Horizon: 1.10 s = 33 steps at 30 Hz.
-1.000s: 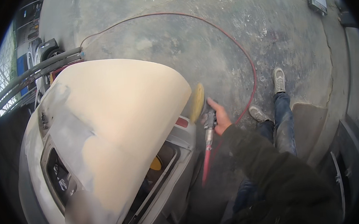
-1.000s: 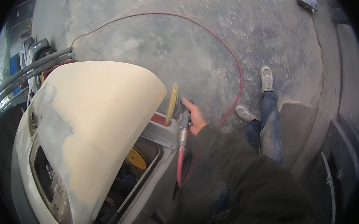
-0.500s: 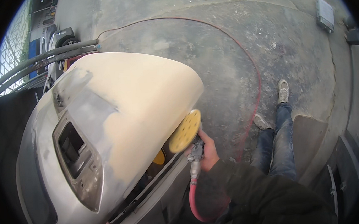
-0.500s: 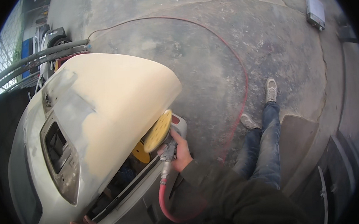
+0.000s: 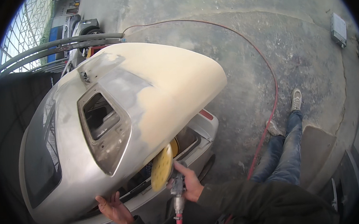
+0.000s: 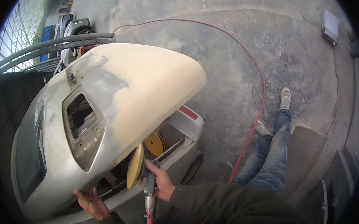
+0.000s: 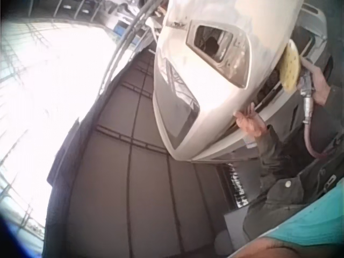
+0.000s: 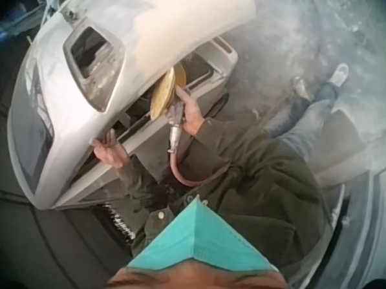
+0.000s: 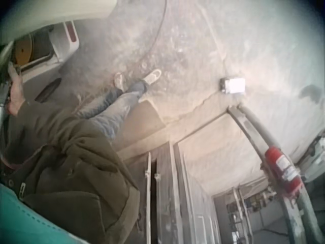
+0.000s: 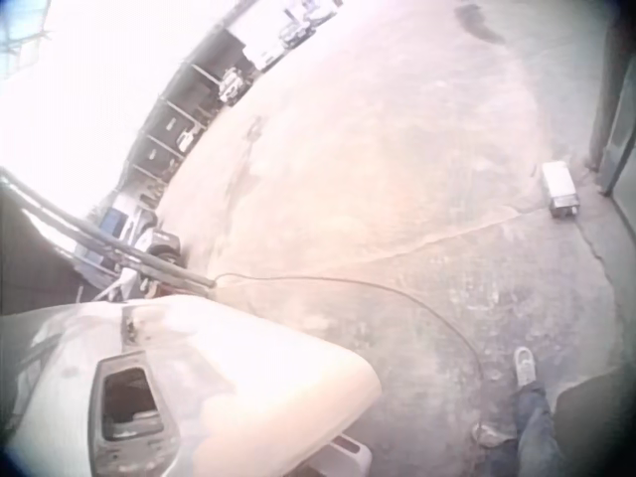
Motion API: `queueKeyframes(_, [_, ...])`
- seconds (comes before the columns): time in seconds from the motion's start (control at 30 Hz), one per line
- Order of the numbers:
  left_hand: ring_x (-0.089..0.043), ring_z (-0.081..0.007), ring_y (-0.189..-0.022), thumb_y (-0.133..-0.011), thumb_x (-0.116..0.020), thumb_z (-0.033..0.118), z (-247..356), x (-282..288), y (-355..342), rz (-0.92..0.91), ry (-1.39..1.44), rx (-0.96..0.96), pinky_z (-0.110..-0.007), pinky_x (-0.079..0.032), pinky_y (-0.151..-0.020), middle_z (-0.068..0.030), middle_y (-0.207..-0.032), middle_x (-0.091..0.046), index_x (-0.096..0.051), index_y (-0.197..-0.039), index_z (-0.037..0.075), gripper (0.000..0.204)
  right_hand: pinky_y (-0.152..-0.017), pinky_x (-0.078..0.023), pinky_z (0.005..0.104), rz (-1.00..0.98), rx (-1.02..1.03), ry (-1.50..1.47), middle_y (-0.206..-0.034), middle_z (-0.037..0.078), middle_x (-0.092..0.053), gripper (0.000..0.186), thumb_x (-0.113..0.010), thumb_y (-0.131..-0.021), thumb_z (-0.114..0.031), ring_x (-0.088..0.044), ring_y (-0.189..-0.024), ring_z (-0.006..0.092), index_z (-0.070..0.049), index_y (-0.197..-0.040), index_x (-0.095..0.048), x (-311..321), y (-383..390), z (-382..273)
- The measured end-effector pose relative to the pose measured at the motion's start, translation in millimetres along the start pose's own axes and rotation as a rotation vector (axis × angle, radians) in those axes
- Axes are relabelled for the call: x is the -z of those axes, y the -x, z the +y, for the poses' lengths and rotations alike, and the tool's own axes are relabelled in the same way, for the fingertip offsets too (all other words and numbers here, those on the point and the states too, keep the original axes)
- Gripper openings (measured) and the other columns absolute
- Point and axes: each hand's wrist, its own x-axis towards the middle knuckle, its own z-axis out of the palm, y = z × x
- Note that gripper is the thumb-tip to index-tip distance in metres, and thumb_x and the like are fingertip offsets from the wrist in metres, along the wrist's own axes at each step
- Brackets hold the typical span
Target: The person uses a pneumatic orbital sander to sand the surface of a white car trunk lid. They move the sander across the panel, focusing on smoothing the surface around the taillight cutout and along the edges.
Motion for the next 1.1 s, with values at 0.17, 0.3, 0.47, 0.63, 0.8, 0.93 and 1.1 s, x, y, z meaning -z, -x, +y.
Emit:
queueKeyframes(0.17, [-0.066,-0.0197,-0.112,-0.106,-0.058,0.047,0,-11,-3,-0.058,-0.035,-0.072,-0.035,-0.051,-0.096,-0.0105,-0.123,-0.069,-0.063,-0.124,0.001,0.050,-0.062,-0.056,0.0335,-0.032,-0.034,0.284,-0.098,0.006,-0.067,0.036,-0.071,-0.099,-0.023,-0.065,-0.071,0.0162,-0.013,-0.128,-0.052,-2,19,17])
queueKeyframes(0.3, [-0.059,-0.0113,-0.086,-0.106,-0.059,0.045,-16,-3,-3,-0.036,0.085,-0.049,-0.029,-0.047,-0.078,-0.0019,-0.094,-0.065,-0.066,-0.103,0.004,0.042,-0.066,-0.058,0.0333,0.023,0.102,0.511,-0.109,0.008,-0.066,0.060,-0.074,-0.094,-0.014,-0.068,-0.080,0.0179,-0.012,-0.147,-0.046,8,40,-26])
queueKeyframes(0.47, [-0.060,-0.0126,-0.075,-0.098,-0.075,0.030,-56,-65,5,0.117,0.073,-0.029,-0.029,-0.050,-0.073,-0.0048,-0.086,-0.068,-0.069,-0.096,0.001,0.029,-0.075,-0.059,0.0349,0.146,0.547,0.547,-0.111,0.007,-0.068,0.041,-0.065,-0.098,-0.025,-0.070,-0.092,0.0192,-0.011,-0.136,-0.056,26,84,-147])
queueKeyframes(0.63, [-0.063,-0.0113,-0.074,-0.095,-0.077,0.017,-99,-141,25,0.068,0.105,0.080,-0.028,-0.051,-0.073,-0.0037,-0.083,-0.070,-0.073,-0.092,0.001,0.017,-0.097,-0.056,0.0425,0.179,0.902,0.483,-0.129,0.008,-0.068,0.051,-0.061,-0.100,-0.041,-0.067,-0.115,0.0259,-0.007,-0.137,-0.059,65,170,-241])
queueKeyframes(0.8, [-0.063,-0.0095,-0.073,-0.092,-0.080,0.011,-136,-183,36,0.022,0.232,0.117,-0.026,-0.051,-0.069,-0.0043,-0.082,-0.072,-0.075,-0.093,-0.002,0.014,-0.098,-0.056,0.0424,0.130,1.083,0.545,-0.135,0.009,-0.066,0.053,-0.056,-0.103,-0.044,-0.066,-0.118,0.0261,-0.008,-0.141,-0.057,38,231,-252])
queueKeyframes(0.93, [-0.066,-0.0107,-0.073,-0.092,-0.081,0.014,-140,-186,31,-0.018,0.164,0.054,-0.026,-0.053,-0.069,-0.0060,-0.080,-0.073,-0.075,-0.092,-0.004,0.019,-0.092,-0.057,0.0391,0.183,1.108,0.776,-0.129,0.008,-0.066,0.046,-0.064,-0.100,-0.032,-0.067,-0.111,0.0214,-0.008,-0.139,-0.055,6,222,-237])
queueKeyframes(1.1, [-0.069,-0.0137,-0.071,-0.097,-0.076,0.028,-71,-126,27,0.096,0.140,0.196,-0.030,-0.056,-0.071,-0.0101,-0.079,-0.074,-0.074,-0.089,-0.003,0.032,-0.093,-0.050,0.0325,0.279,1.315,1.527,-0.117,0.006,-0.057,0.060,-0.084,-0.078,-0.007,-0.059,-0.105,0.0175,-0.008,-0.129,-0.052,-47,141,-167])
